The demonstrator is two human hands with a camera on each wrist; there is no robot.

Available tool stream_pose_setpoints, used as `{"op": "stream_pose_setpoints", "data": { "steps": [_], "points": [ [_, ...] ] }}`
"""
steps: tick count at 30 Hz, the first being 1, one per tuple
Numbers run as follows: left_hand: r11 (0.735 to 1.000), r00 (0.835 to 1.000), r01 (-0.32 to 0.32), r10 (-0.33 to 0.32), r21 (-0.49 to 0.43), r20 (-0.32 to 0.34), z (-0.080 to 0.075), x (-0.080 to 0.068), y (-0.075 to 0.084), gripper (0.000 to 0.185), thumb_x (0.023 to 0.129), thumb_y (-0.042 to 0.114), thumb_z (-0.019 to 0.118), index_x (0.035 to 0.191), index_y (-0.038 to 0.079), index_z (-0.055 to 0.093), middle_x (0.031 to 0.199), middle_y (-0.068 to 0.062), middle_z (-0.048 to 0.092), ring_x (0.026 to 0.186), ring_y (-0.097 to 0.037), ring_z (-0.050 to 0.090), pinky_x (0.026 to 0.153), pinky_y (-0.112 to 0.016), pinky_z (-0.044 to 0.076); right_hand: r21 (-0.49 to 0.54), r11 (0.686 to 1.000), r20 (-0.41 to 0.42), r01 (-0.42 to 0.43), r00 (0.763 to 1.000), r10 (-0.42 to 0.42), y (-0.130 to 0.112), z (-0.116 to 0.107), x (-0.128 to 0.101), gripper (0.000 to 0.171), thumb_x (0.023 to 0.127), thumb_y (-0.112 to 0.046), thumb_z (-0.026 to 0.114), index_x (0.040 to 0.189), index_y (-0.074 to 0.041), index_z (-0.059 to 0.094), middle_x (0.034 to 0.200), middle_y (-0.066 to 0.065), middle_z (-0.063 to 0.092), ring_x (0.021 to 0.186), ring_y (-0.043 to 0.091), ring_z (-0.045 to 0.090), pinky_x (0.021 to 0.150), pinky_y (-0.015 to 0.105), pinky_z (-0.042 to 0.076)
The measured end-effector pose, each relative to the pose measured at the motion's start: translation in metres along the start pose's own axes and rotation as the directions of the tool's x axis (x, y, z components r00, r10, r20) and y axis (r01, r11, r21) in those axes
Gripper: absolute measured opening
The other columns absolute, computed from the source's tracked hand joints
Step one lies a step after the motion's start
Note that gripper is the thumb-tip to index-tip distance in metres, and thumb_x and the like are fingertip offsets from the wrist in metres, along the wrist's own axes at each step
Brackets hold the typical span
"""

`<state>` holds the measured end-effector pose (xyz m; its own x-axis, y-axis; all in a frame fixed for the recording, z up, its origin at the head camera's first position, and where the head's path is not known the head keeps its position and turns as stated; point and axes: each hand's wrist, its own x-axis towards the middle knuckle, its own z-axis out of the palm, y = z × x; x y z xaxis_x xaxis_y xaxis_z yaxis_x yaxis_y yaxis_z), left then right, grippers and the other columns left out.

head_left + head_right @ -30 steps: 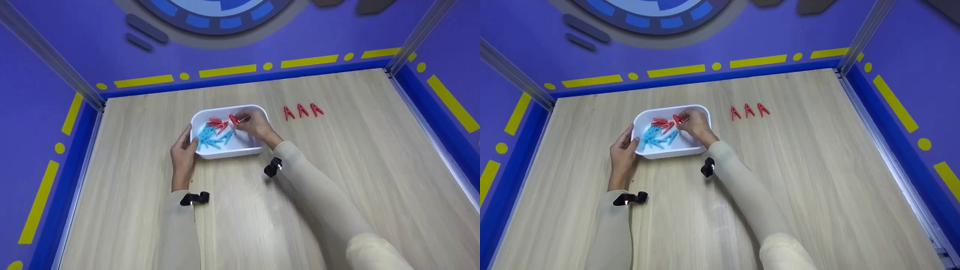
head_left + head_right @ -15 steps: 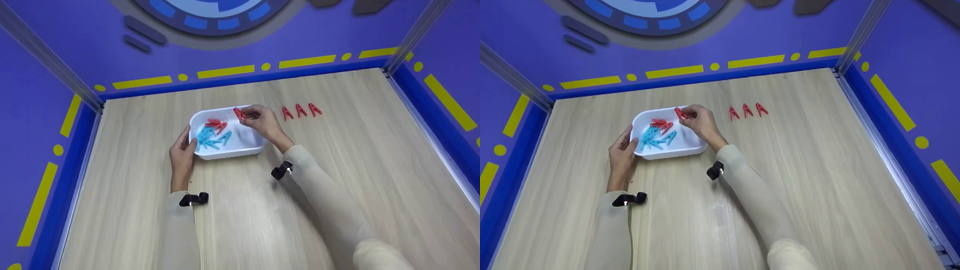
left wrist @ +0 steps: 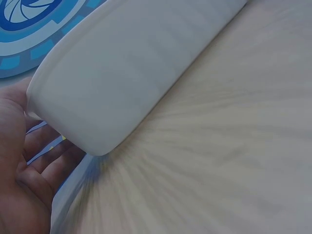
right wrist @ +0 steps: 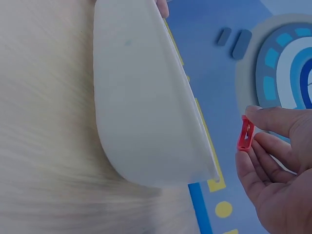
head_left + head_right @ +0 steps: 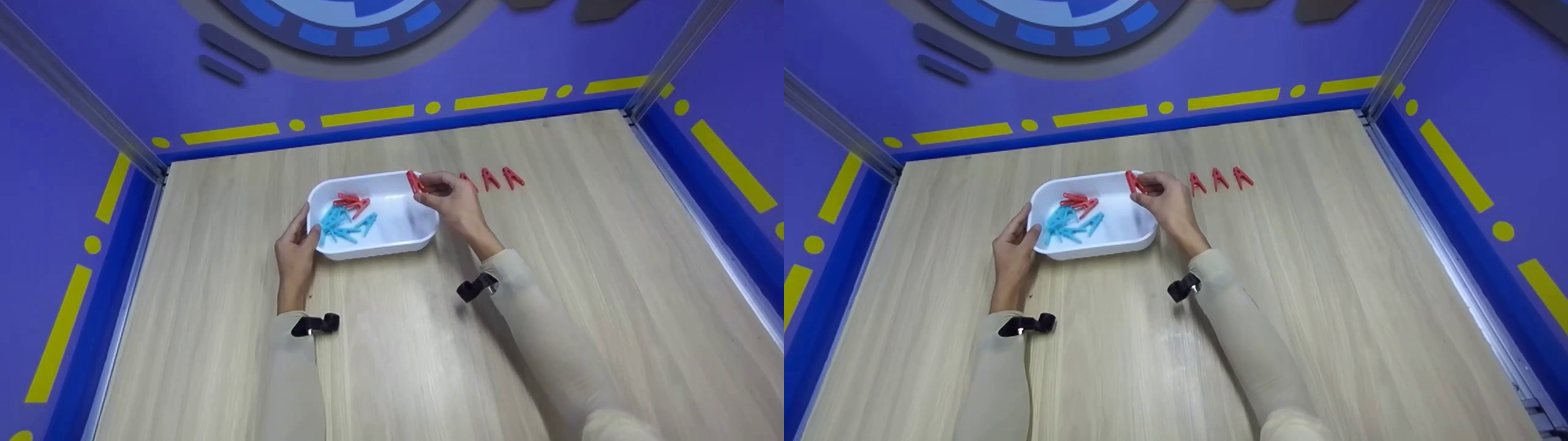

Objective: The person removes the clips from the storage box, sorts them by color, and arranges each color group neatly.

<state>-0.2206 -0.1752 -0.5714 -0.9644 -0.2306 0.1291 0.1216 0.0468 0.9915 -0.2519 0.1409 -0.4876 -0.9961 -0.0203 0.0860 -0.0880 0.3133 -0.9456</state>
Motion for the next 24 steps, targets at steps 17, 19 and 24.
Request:
{"op": "stream_pose_setpoints", "data": {
  "steps": [17, 19, 24],
  "points": [
    [1.0, 1.0, -0.015, 0.015, -0.021, -0.005, 0.001, -0.001, -0.001, 0.051, 0.102, 0.0, 0.068, 0.152, 0.006, 0.058, 0.157, -0.007, 0.054, 0.147, -0.021, 0.049, 0.116, -0.027, 0.044, 0.143, 0.99, -0.127, 0.005, 0.992, 0.013, 0.028, -0.023, -0.015, 0.037, 0.092, -0.003, 0.083, 0.127, 0.002, 0.073, 0.119, 0.014, 0.072, 0.107, 0.023, 0.067, 0.092, 0.025, 0.059],
    [1.0, 1.0, -0.018, 0.018, -0.025, -0.003, 0.0, -0.001, 0.0, 0.051, 0.102, 0.0, 0.068, 0.152, 0.006, 0.058, 0.157, -0.007, 0.054, 0.147, -0.02, 0.048, 0.116, -0.026, 0.044, 0.152, 0.988, -0.138, -0.003, 0.99, 0.024, 0.032, -0.026, -0.016, 0.038, 0.092, -0.002, 0.083, 0.127, 0.002, 0.072, 0.119, 0.016, 0.072, 0.108, 0.024, 0.067, 0.091, 0.024, 0.059],
    [0.999, 1.0, -0.018, 0.018, -0.028, 0.006, 0.0, -0.001, 0.0, 0.051, 0.102, 0.001, 0.067, 0.152, 0.008, 0.058, 0.157, -0.006, 0.054, 0.147, -0.019, 0.049, 0.117, -0.027, 0.044, 0.157, 0.988, -0.173, -0.012, 0.984, 0.039, 0.042, -0.032, -0.018, 0.037, 0.09, 0.002, 0.083, 0.125, 0.006, 0.072, 0.118, 0.021, 0.073, 0.105, 0.024, 0.068, 0.088, 0.022, 0.058]
  ]
}}
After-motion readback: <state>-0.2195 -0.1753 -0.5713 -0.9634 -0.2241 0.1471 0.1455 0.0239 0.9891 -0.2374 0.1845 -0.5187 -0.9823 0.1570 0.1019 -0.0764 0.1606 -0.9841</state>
